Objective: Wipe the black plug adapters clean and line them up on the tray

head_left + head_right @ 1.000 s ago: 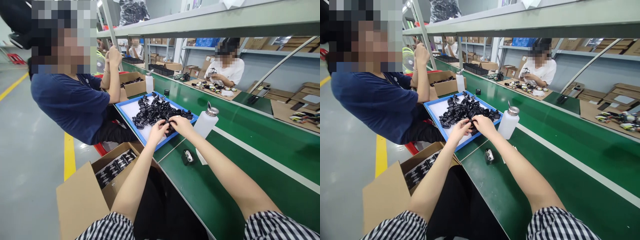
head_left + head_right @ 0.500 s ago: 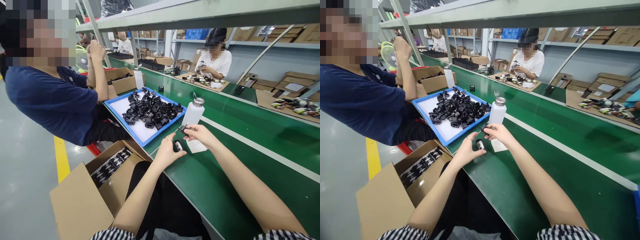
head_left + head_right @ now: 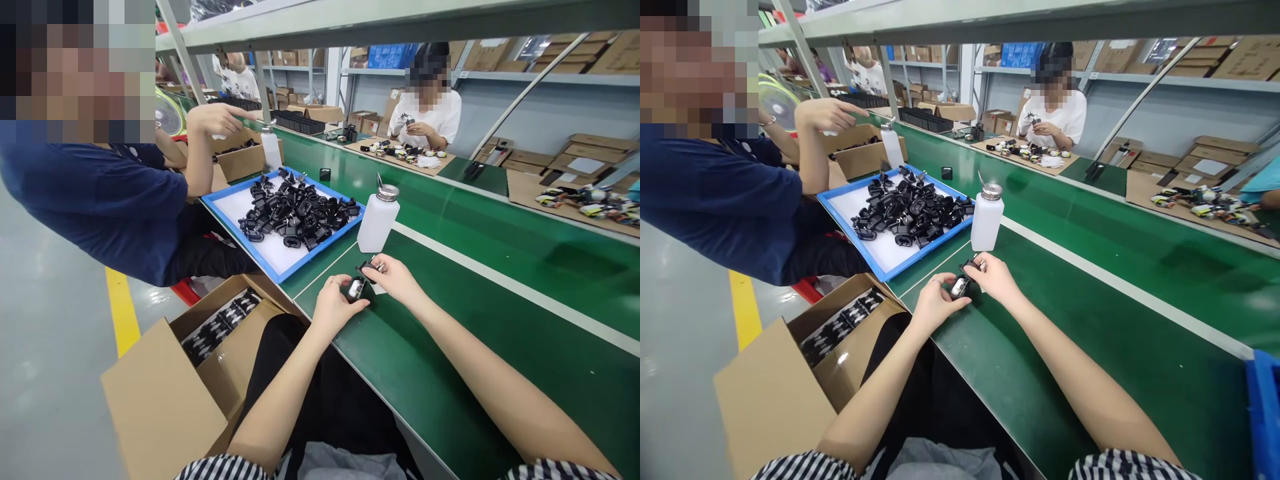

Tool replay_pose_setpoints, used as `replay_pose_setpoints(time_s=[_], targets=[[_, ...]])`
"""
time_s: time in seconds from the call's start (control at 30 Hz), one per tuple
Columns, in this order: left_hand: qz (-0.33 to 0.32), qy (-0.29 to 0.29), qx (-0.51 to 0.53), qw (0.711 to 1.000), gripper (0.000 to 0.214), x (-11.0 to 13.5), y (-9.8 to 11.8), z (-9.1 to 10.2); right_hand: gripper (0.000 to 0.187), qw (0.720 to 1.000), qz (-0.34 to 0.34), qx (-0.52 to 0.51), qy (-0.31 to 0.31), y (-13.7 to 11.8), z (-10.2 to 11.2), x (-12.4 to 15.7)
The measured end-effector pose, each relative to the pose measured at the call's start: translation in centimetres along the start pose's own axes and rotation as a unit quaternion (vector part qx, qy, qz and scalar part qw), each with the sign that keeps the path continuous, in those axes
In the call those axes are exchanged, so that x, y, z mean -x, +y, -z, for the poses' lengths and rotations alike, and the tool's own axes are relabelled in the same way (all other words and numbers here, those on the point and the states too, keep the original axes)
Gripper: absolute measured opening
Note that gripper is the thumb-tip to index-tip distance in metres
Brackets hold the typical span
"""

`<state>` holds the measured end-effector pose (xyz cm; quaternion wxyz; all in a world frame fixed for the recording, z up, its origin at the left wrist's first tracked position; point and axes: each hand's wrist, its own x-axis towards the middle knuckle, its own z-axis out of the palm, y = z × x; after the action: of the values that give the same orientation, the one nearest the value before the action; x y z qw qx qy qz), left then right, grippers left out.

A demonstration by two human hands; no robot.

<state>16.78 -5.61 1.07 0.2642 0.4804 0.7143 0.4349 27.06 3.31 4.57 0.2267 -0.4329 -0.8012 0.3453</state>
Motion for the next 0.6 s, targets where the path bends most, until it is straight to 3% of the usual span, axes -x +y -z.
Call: replay_pose_setpoints(time_s=[0.13,0.23,0.6], targets=[[0.018,-0.015,0.092,0.995,0.059,0.1,-0.1,-0.6,0.015,0.994,0.02,0.102,0.029,-0.6,-0.7,1.2],[0.036,-0.037,0.129,0.99,0.057,0.0,0.0,-1.0,0.016,0.984,0.031,0.171,0.034,-1.0,-0.9,1.8],[0.006,-0.018,0.08,0.997,0.048,-0.3,0.5,-1.3,0.021,0.96,0.059,0.275,0.007,-0.8,-0.8,2.2]])
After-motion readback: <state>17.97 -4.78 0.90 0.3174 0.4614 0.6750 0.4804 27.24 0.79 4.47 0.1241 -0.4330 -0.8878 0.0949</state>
